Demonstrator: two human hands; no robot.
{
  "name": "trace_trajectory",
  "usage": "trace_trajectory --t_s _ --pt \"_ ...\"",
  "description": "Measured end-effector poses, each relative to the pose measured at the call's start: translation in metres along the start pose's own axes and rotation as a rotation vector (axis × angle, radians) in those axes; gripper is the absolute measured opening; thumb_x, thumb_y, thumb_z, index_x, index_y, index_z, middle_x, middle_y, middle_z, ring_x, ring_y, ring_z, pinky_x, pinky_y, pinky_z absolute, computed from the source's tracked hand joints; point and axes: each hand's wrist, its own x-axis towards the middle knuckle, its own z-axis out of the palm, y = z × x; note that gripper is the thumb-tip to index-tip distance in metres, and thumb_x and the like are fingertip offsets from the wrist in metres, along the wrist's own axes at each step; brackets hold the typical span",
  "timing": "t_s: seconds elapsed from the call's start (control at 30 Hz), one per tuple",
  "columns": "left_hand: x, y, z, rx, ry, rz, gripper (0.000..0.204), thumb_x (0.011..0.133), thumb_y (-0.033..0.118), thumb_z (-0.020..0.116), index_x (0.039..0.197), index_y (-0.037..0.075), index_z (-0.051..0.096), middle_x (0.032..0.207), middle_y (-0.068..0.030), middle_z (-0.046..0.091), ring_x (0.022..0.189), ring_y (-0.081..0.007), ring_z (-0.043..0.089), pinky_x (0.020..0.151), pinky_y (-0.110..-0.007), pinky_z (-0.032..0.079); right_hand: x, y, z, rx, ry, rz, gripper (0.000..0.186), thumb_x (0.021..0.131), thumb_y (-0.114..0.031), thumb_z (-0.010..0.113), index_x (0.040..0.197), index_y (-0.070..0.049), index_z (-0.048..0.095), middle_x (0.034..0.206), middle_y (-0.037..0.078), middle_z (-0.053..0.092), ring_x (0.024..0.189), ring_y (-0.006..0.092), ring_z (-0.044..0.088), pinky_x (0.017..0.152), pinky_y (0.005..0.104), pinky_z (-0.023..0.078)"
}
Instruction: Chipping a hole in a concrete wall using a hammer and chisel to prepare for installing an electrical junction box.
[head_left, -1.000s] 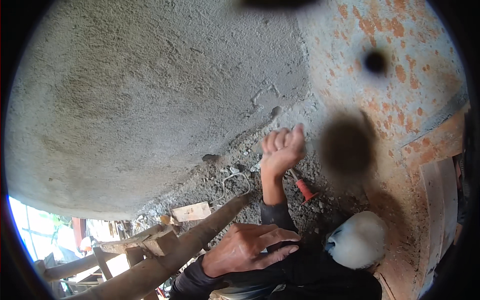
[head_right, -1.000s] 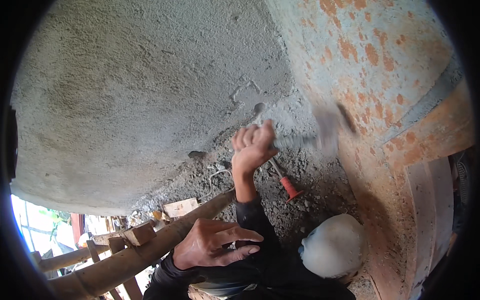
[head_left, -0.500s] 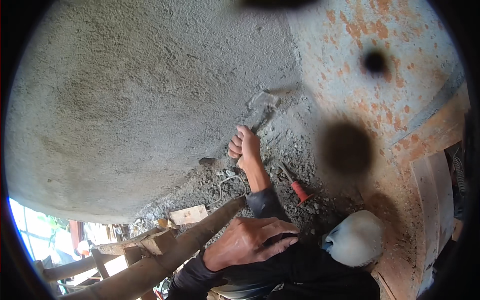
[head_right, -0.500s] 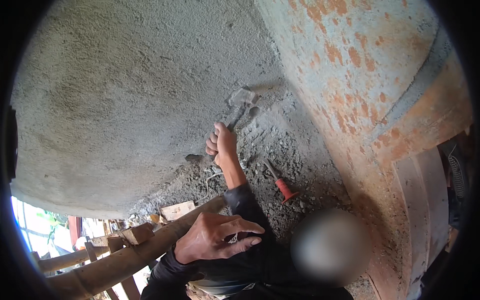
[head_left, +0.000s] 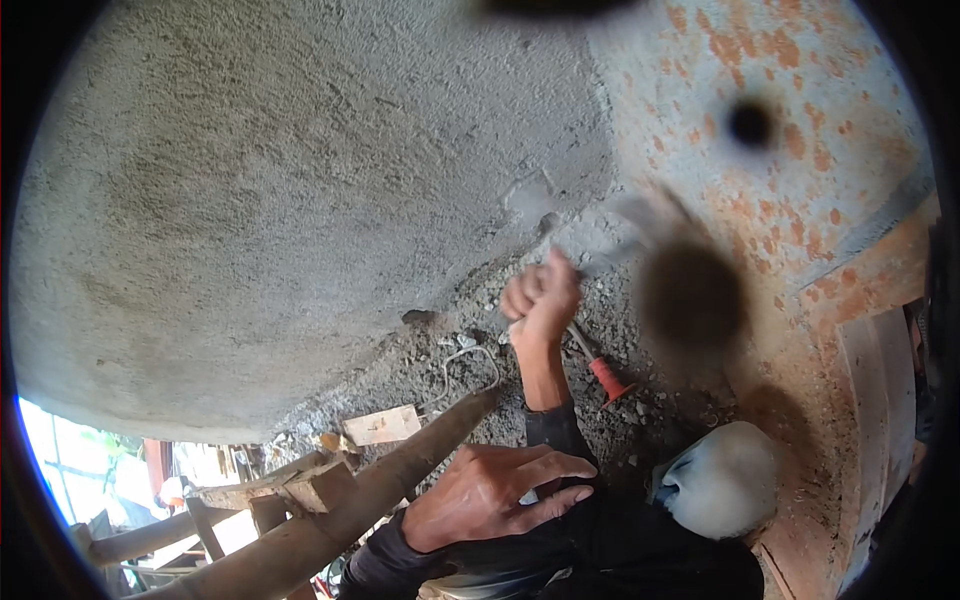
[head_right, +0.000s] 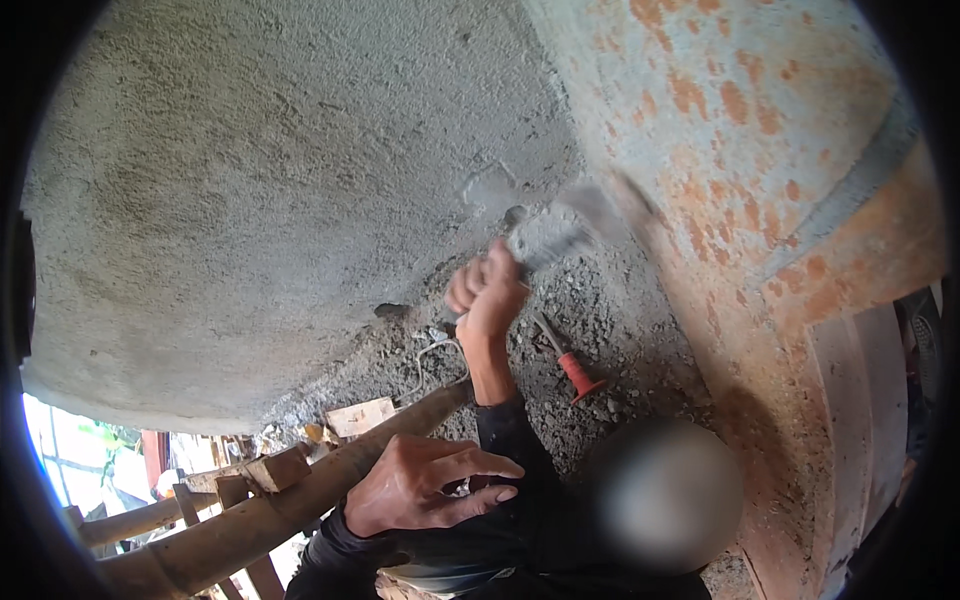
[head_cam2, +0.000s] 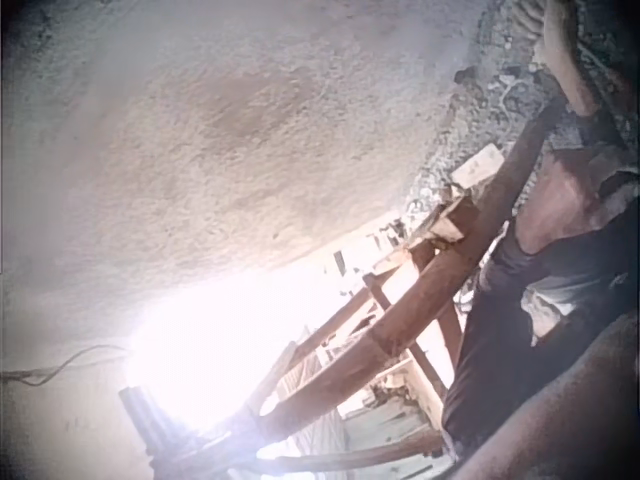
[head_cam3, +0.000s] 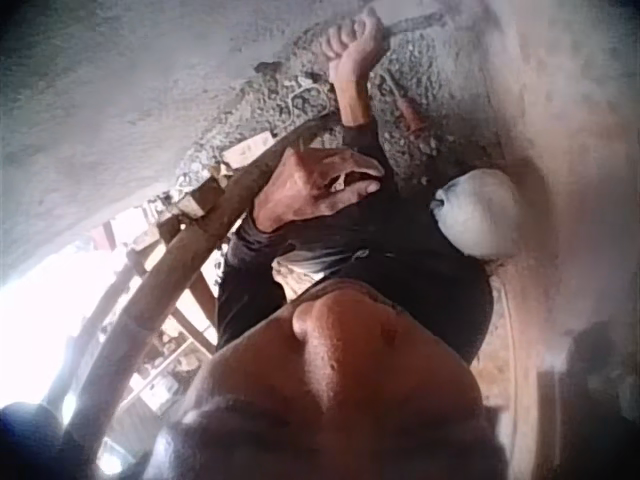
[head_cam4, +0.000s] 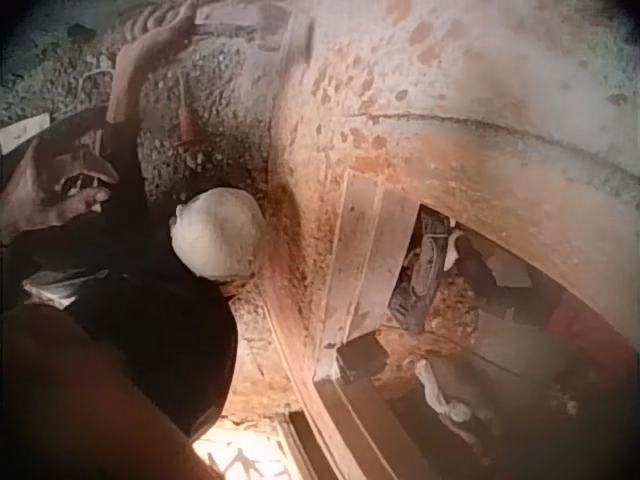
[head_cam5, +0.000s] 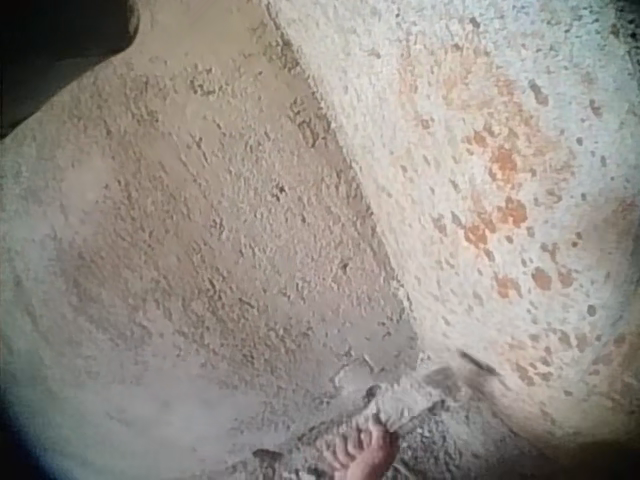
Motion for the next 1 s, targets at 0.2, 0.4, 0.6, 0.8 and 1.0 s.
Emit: trace_trajectory --t_s 0.2,0.4,0.6,0.8,1.0 --pt "0.003 0.002 0.006 -0.008 0.016 0.016 0.021 0.084 0.021 0.074 0.101 0.011 0.069 0.084 -0.0035 0.072 0.063 -0.0180 0.068 0.055 -0.031 0.054 0.035 0.037 0.002 -0.072 0.118 0.080 0.045 0.096 -0.027 0.048 0.058 -0.020 0.026 0.047 -0.008 0.020 0.036 0.0074 0.020 0.035 0.0264 0.016" --pt "-0.009 0.001 0.000 -0.013 0.011 0.029 0.023 0.084 0.027 0.073 0.103 0.014 0.070 0.084 -0.0034 0.072 0.064 -0.0172 0.068 0.056 -0.030 0.055 0.026 -0.023 -0.044 -0.631 -0.194 -0.349 0.042 0.094 -0.028 0.054 0.056 -0.020 0.037 0.045 -0.009 0.036 0.034 0.0031 0.031 0.031 0.0221 0.022" --pt "-0.019 -0.005 0.001 0.037 0.052 0.096 0.024 0.087 0.029 0.070 0.106 0.015 0.070 0.076 -0.0001 0.068 0.061 -0.0147 0.067 0.054 -0.029 0.054 0.052 -0.079 -0.061 -1.055 -0.499 -0.879 0.039 0.097 -0.019 0.049 0.060 -0.008 0.040 0.051 0.002 0.039 0.044 0.0101 0.037 0.045 0.0240 0.027" --pt "-0.012 -0.005 0.012 0.013 0.042 0.183 0.023 0.089 0.028 0.067 0.105 0.011 0.068 0.078 -0.0001 0.068 0.060 -0.0139 0.066 0.053 -0.026 0.053 0.117 -0.042 -0.163 -1.711 -0.087 -0.622 0.041 0.095 -0.018 0.055 0.057 -0.006 0.045 0.047 0.002 0.041 0.046 0.0073 0.041 0.044 0.0277 0.028" --pt "-0.019 0.000 -0.002 0.091 -0.030 0.125 0.024 0.087 0.027 0.068 0.106 0.012 0.069 0.079 -0.0002 0.068 0.057 -0.0127 0.065 0.051 -0.026 0.053 0.084 -0.045 -0.115 -0.703 -0.546 -0.792 0.030 0.094 -0.018 0.055 0.067 -0.005 0.057 0.051 0.001 0.047 0.044 0.0160 0.047 0.044 0.0300 0.032"
